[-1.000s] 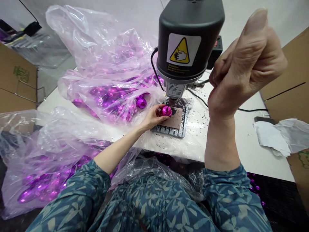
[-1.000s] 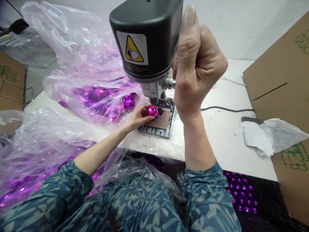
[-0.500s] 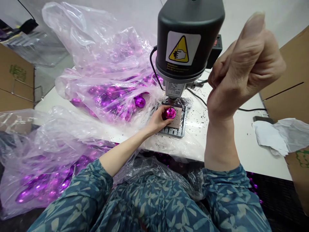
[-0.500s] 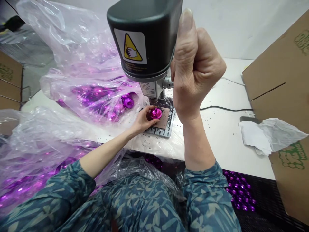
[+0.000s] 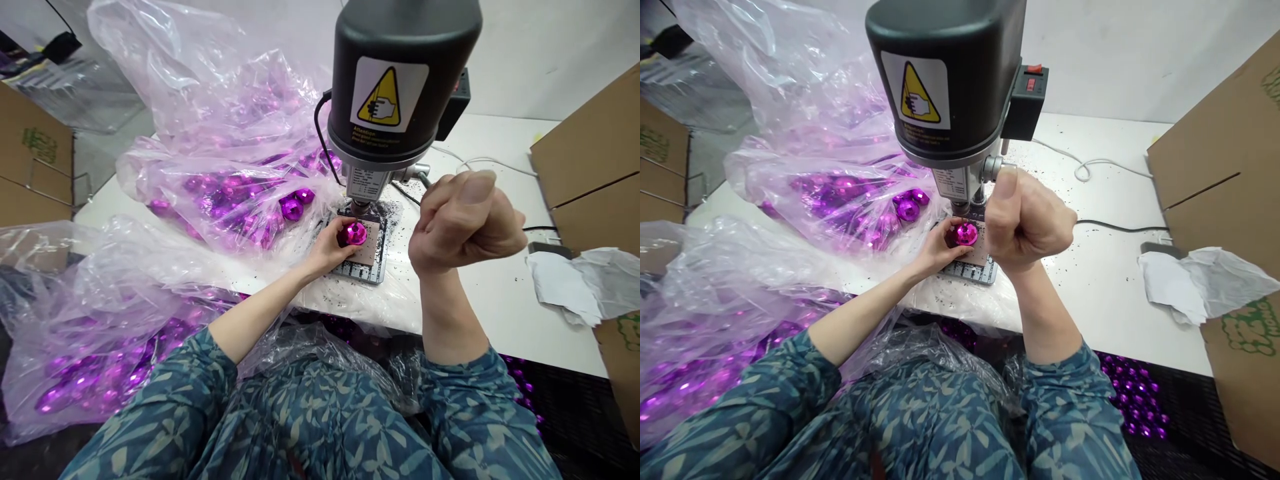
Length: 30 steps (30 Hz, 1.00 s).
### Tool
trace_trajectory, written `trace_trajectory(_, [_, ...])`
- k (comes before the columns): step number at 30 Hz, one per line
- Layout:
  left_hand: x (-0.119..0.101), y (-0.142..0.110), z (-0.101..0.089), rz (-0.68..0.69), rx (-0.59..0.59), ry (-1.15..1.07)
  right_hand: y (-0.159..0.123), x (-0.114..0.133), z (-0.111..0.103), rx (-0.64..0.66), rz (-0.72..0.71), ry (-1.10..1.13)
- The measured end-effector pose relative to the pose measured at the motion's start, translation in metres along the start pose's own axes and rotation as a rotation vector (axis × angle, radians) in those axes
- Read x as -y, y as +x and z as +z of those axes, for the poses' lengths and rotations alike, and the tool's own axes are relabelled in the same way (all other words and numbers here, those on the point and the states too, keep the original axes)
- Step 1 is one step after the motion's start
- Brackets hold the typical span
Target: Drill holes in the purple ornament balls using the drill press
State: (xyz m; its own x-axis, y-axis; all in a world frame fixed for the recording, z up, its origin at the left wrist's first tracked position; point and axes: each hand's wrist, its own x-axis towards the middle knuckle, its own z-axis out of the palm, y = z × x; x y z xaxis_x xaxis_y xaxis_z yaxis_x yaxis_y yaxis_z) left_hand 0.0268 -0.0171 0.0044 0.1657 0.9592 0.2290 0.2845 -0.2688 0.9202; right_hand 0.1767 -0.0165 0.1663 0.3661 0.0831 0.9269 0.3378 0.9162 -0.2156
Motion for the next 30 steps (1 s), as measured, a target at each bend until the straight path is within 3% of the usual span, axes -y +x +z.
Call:
trace_trajectory(12, [0.000,0.000,0.000,0.015,-0.035,-0.014,-0.019,-0.020,-0.005,-0.066,-0.222,0.092])
trace_trajectory(18, [0.000,0.000,0.002,0.007,-0.056,0.006,-0.025,-0.024,-0.012,0.017,-0.306,0.106])
trace_trajectory(21, [0.000,0.003,0.004,0.004,-0.058,0.010,-0.015,-0.015,-0.010,0.045,-0.243,0.062])
trace_trajectory(25, [-0.010,-0.001,0.003,-0.063,-0.120,-0.008,0.020,0.000,0.008,0.033,0.005,0.008])
trace_trajectory(28, [-0.026,-0.028,-0.001,-0.126,-0.174,-0.007,0.043,0.006,0.021,0.047,0.088,0.024])
trace_trajectory(30, [-0.037,-0.059,-0.005,-0.062,-0.050,-0.011,0.049,0.008,0.025,0.040,0.136,0.029])
